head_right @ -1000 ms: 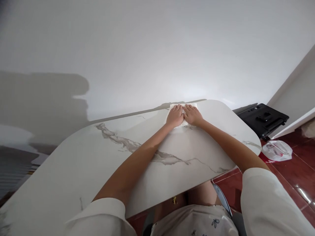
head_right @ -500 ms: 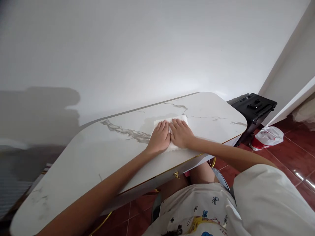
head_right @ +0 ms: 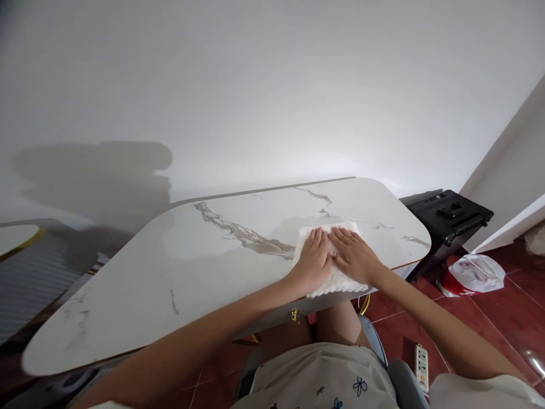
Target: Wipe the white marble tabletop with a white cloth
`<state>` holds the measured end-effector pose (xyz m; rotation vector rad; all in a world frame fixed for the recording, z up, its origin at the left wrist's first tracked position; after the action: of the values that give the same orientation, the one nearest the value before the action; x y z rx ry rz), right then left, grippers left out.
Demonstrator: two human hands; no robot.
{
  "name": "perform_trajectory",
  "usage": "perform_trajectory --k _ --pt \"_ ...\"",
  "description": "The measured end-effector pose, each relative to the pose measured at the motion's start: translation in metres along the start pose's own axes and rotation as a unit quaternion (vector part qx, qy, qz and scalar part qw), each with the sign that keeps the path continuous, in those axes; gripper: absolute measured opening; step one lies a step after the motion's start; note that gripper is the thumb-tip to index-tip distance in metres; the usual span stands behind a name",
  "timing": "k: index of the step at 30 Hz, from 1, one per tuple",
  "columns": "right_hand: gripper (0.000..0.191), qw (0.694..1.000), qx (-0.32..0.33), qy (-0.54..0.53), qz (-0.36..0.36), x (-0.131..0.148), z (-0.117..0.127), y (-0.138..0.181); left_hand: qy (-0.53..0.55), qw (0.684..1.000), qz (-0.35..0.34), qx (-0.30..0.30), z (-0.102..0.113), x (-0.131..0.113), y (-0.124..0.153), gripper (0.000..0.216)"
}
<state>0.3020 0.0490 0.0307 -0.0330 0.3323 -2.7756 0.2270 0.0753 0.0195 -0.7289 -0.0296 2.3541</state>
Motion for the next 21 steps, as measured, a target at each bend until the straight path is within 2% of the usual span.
perform_trajectory --k 5,9,12,15,21 --pt "0.057 0.997 0.064 0.018 -0.031 -0.062 -0.013 -0.04 0.003 1.0 0.008 0.0 -0.007 -0.007 -0.06 0.062" --pt "0.054 0.997 0.062 0.03 -0.031 -0.094 -0.02 -0.095 -0.01 0.998 0.046 -0.041 0.001 0.015 -0.113 0.057" --pt "0.052 0.999 0.028 0.031 -0.025 -0.108 -0.025 -0.135 -0.01 0.994 0.069 -0.08 0.013 0.041 -0.147 0.053" --pt "0.051 0.999 0.006 0.029 -0.012 -0.116 -0.033 -0.171 -0.02 0.991 0.056 -0.117 0.024 0.065 -0.173 0.049" --pt "0.051 1.0 0.013 0.017 -0.012 -0.132 -0.045 -0.228 -0.054 0.988 0.05 -0.138 0.036 0.099 -0.213 0.049"
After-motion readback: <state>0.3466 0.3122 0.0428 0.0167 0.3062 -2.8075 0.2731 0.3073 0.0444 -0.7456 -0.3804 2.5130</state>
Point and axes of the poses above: each hand's wrist, its own y-axis away from the middle knuckle, its own z-axis out of the back of the hand, x = y × z, the point moved 9 cm from there along -y, towards the middle knuckle, and after that the axes turned 7 degrees about y, right-handed, at the moved point
